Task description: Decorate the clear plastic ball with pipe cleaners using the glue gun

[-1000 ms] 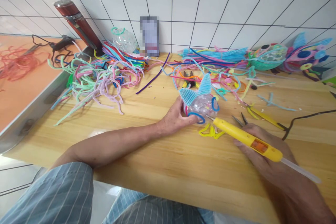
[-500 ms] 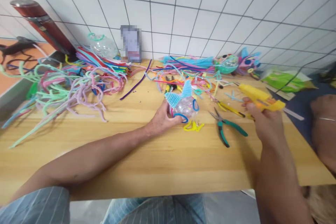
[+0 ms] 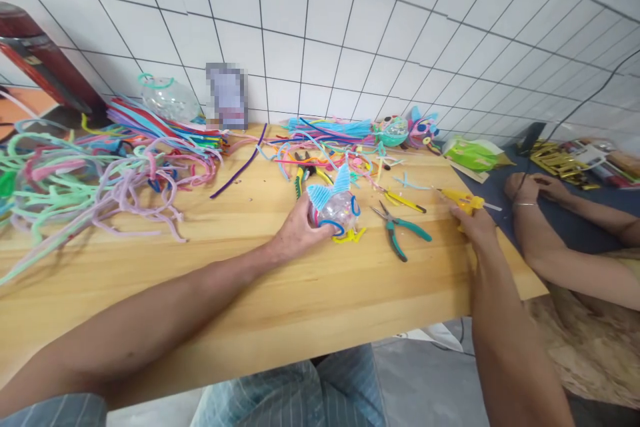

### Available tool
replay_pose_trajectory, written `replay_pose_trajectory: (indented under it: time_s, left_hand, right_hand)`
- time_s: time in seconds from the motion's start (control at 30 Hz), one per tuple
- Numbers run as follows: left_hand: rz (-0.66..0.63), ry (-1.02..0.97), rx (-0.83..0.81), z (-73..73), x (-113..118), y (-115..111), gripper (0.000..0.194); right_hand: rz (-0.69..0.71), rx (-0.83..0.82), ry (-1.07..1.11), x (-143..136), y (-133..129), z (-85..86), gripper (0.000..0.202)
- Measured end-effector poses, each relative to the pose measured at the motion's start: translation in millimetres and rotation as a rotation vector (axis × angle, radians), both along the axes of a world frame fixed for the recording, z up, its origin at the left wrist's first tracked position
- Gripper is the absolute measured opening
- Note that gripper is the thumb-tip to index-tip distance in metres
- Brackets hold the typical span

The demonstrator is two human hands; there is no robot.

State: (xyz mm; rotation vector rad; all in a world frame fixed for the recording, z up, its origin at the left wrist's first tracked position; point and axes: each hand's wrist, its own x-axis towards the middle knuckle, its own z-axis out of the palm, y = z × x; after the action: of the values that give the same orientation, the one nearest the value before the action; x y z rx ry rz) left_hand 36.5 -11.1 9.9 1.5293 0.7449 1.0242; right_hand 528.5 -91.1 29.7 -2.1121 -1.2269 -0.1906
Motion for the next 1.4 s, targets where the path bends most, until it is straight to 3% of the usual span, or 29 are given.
replay_pose_trajectory:
  time_s: [0.1,0.2,0.27,0.4,0.5,0.67,0.83,1.03,1.4]
  left_hand:
    - [0.009,0.001,0.0,-5.2,2,1,0.065]
    - [0.017,-0.006,0.001,-9.2,3,2,0.068]
    - [0.016,-0.018,-0.003,-10.3,4,4,0.07]
    - [0.026,-0.062,-0.029,-7.4,3,5,0.073]
    - [0.033,-0.084,-0.041,-3.1,2,2,0.075]
    - [0.029,-0.092,-0.063,0.4,2,-1,0.075]
    - [-0.025,-0.11,-0.102,4.3,1,-3,0.083]
    - [-0.069,-0.108,-0.118,11.5,-2,-4,0.095]
    - [-0.069,-0.099,-0.183,14.9,-6,-9,0.084]
  right_hand:
    - [-0.22,-0.041,0.041,-19,-26,7.1,0.06]
    - [-0.253,0.083,0.096,-77,-50,10.0,0.049]
    - [-0.026,0.225,0.175,-136,-56,10.2,0.057]
    - [0.531,0.21,0.182,-252,-39,11.5,0.075]
    - [0.696,0.19,0.103,-294,-16,9.3,0.087]
    - [0.718,0.168,0.168,-298,7,-3.0,0.087]
    - [0.729,0.12,0.36,-297,6,-7.9,0.084]
    - [0.726,0.109,0.419,-299,5,-6.5,0.083]
    - [0.767,0.13,0.481,-298,6,-6.9,0.076]
